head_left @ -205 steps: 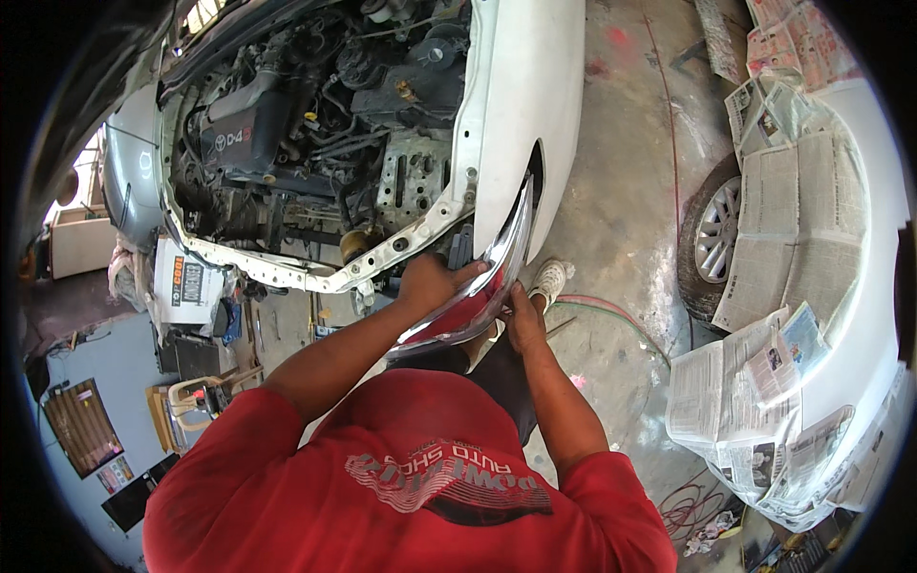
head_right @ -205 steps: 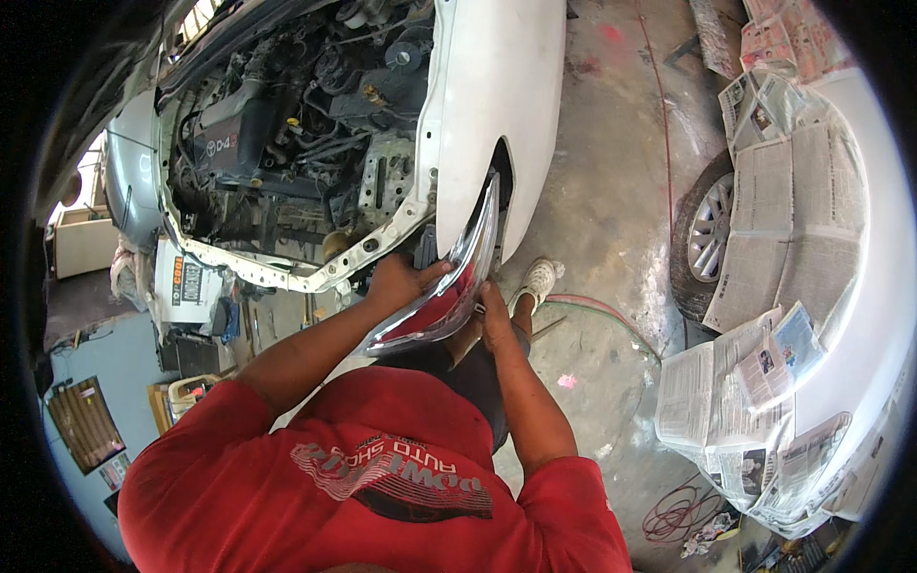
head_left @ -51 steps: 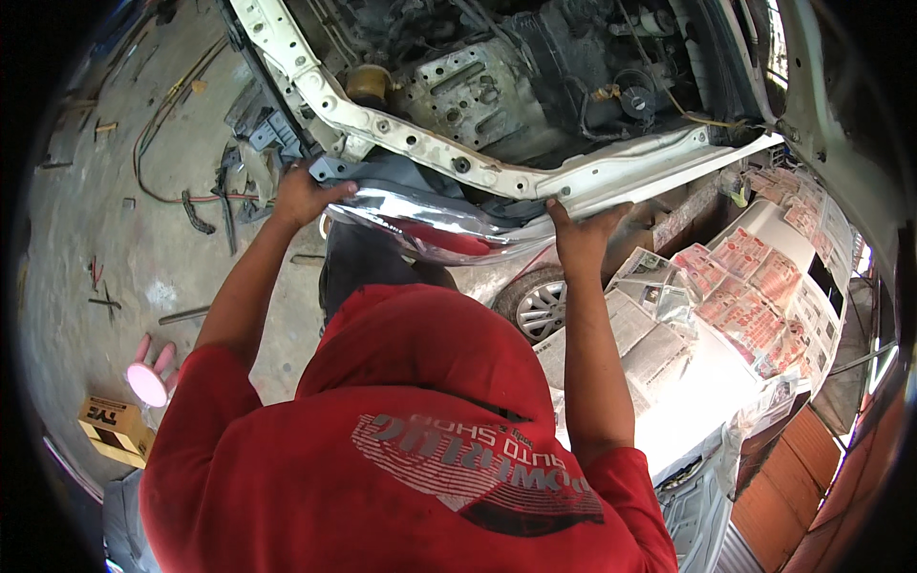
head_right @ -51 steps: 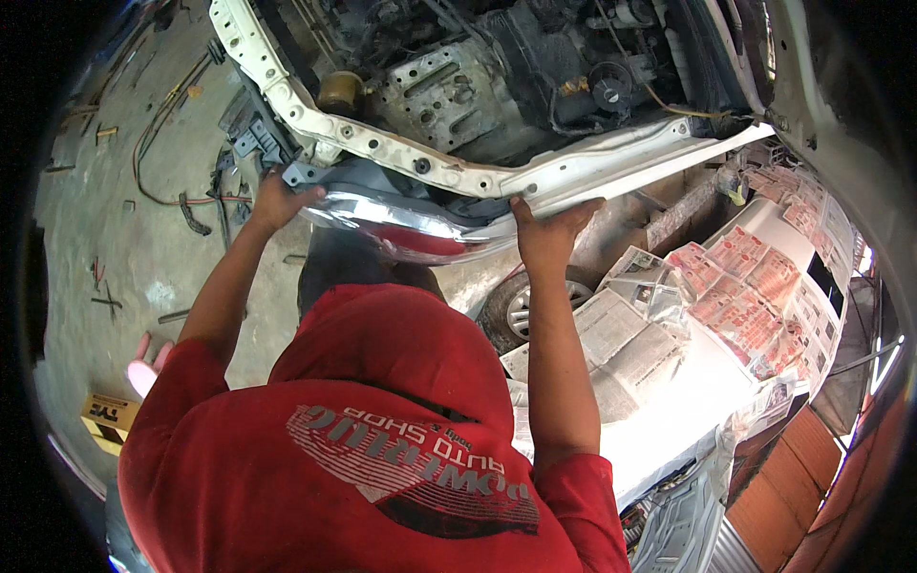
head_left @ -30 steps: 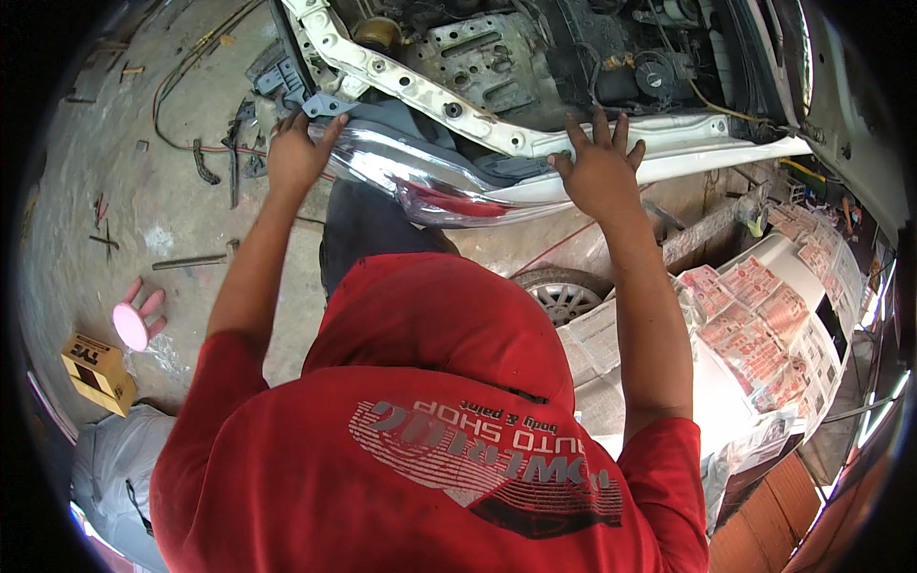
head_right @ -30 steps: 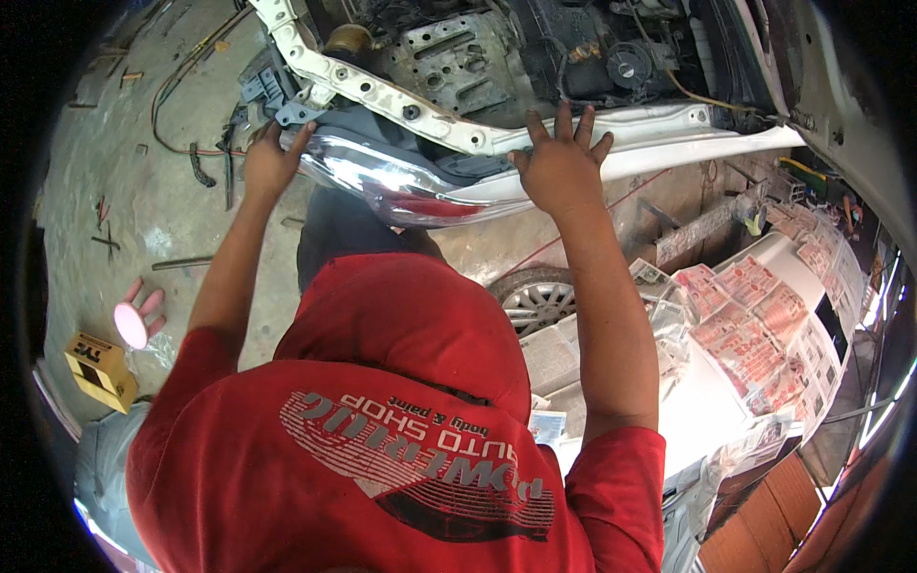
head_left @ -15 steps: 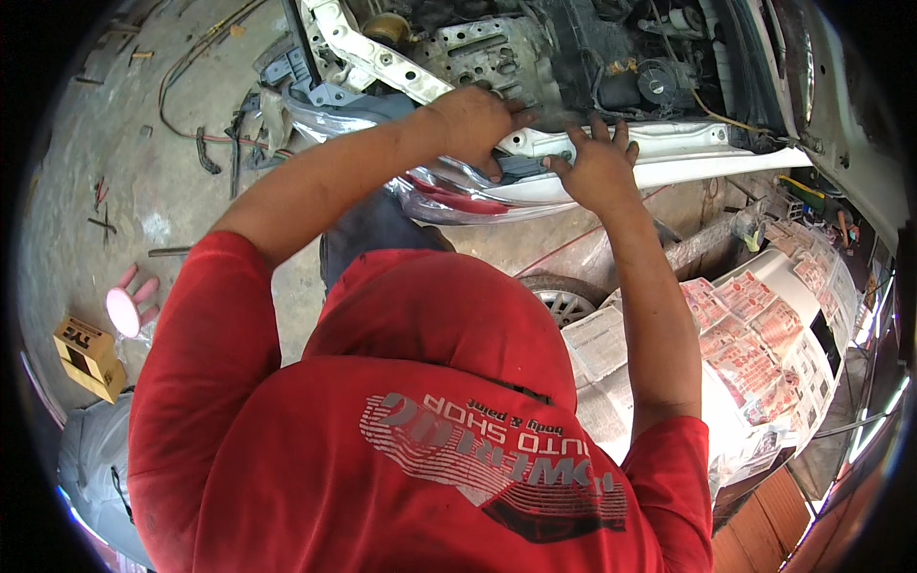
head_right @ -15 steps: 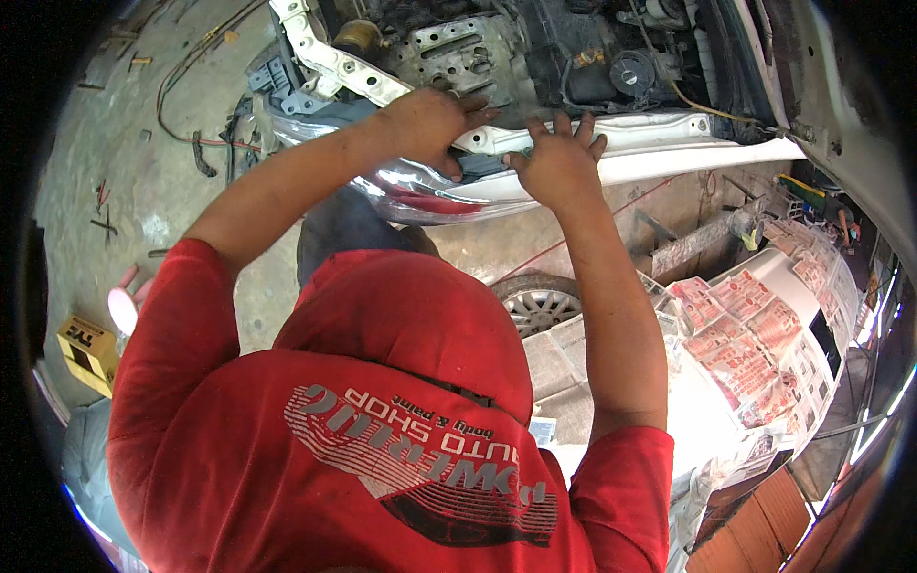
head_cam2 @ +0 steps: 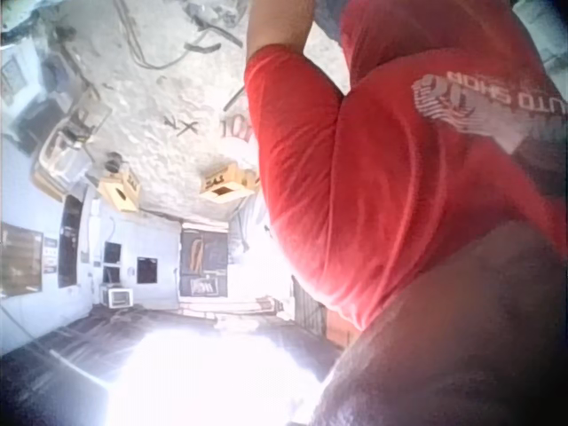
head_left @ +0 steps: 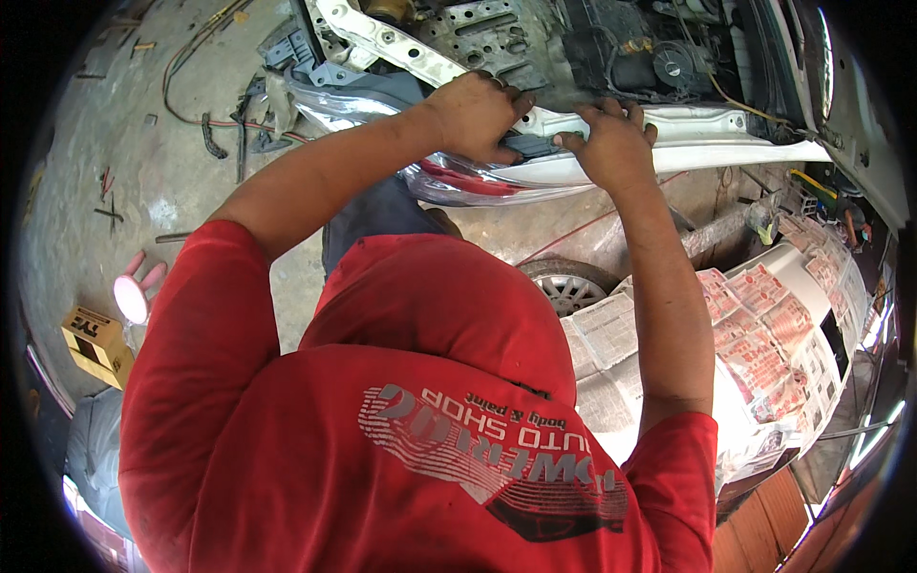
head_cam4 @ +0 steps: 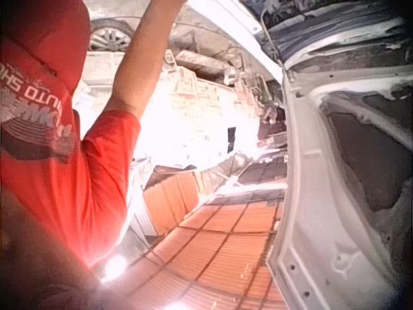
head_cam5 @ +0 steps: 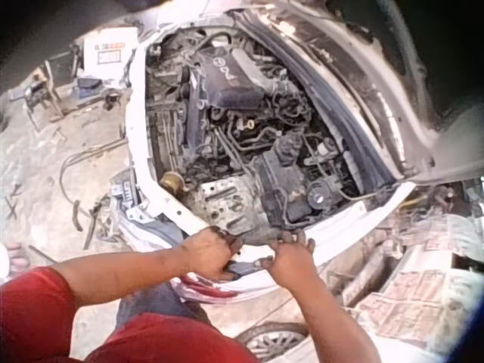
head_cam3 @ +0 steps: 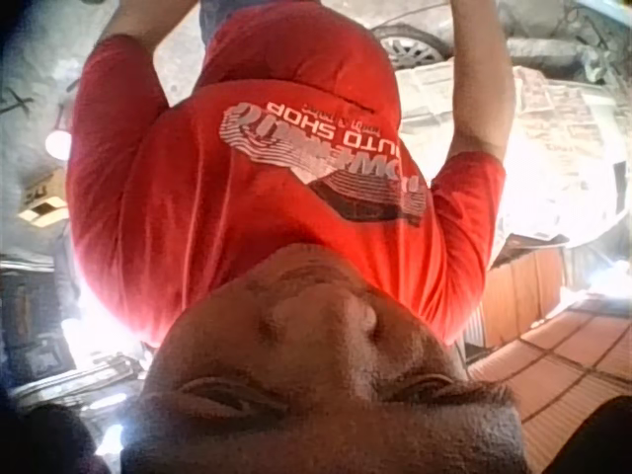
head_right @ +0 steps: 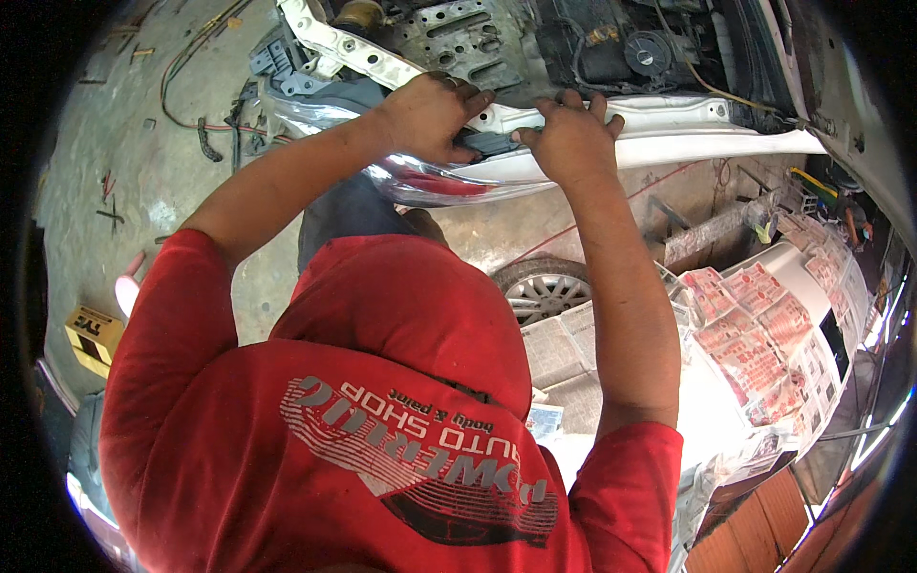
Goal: The person removes a new headlight from its packaging and positions it onto the front of a white car, aligning it with the body panel and fender.
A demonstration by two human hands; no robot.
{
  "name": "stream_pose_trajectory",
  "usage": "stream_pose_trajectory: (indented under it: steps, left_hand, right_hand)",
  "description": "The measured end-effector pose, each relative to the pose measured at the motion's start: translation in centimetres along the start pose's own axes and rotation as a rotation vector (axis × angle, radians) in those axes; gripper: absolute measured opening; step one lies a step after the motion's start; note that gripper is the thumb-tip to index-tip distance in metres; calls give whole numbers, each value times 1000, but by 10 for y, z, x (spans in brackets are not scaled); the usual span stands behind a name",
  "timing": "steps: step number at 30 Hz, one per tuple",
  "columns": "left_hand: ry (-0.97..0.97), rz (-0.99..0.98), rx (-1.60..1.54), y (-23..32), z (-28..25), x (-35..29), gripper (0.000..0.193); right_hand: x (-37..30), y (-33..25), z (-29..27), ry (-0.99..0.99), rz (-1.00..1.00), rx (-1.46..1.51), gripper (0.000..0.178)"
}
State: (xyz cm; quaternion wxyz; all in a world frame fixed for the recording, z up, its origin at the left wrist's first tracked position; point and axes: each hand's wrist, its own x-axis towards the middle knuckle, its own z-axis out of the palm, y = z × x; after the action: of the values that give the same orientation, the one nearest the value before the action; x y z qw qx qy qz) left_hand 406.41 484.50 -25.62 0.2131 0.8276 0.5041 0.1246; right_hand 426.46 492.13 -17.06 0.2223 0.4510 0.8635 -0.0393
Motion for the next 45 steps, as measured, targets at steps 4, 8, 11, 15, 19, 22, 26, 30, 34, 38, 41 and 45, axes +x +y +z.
stream_pose_trajectory:
  steps: [4, 8, 11, 15, 19, 22, 26, 30, 34, 38, 41, 45]
  left_hand:
    - [176, -2, 71, -2, 20, -10, 82]
    - [283, -9, 50, 4, 31, -17, 82]
    - [356, 23, 46, 3, 36, -21, 78]
    - [341, 27, 52, 3, 37, -21, 78]
    - [185, -10, 123, 5, 27, -17, 85]
    - [125, -10, 186, 2, 22, -16, 90]
    - [1, -40, 197, 9, 18, -5, 91]
    - [88, 43, 366, 5, 21, -4, 91]
    - [78, 62, 340, 6, 21, -1, 91]
    - [78, 84, 424, 6, 25, -2, 91]
    - [79, 97, 463, 6, 32, -4, 87]
    - [93, 115, 445, 3, 38, -9, 79]
  right_hand:
    - [4, -1, -1, 4, -29, -7, 58]
    - [-1, 9, 11, 108, -71, 57, 53]
    - [-1, 13, 14, 191, -120, 188, 41]
    - [-9, 19, 18, 264, -209, 225, 29]
    - [-23, 29, 17, 696, -174, 542, 25]
    - [-68, 45, 51, 845, 202, 786, 26]
    - [-127, 24, 182, 171, 681, 1620, 47]
    - [-122, -60, 198, 16, 671, 2070, 85]
    - [-99, -95, 183, 561, 587, 1716, 104]
    - [-88, -79, 160, 660, 700, 1567, 105]
    - [-83, -78, 168, 636, 756, 1605, 107]
    - [-83, -92, 179, 638, 780, 1707, 102]
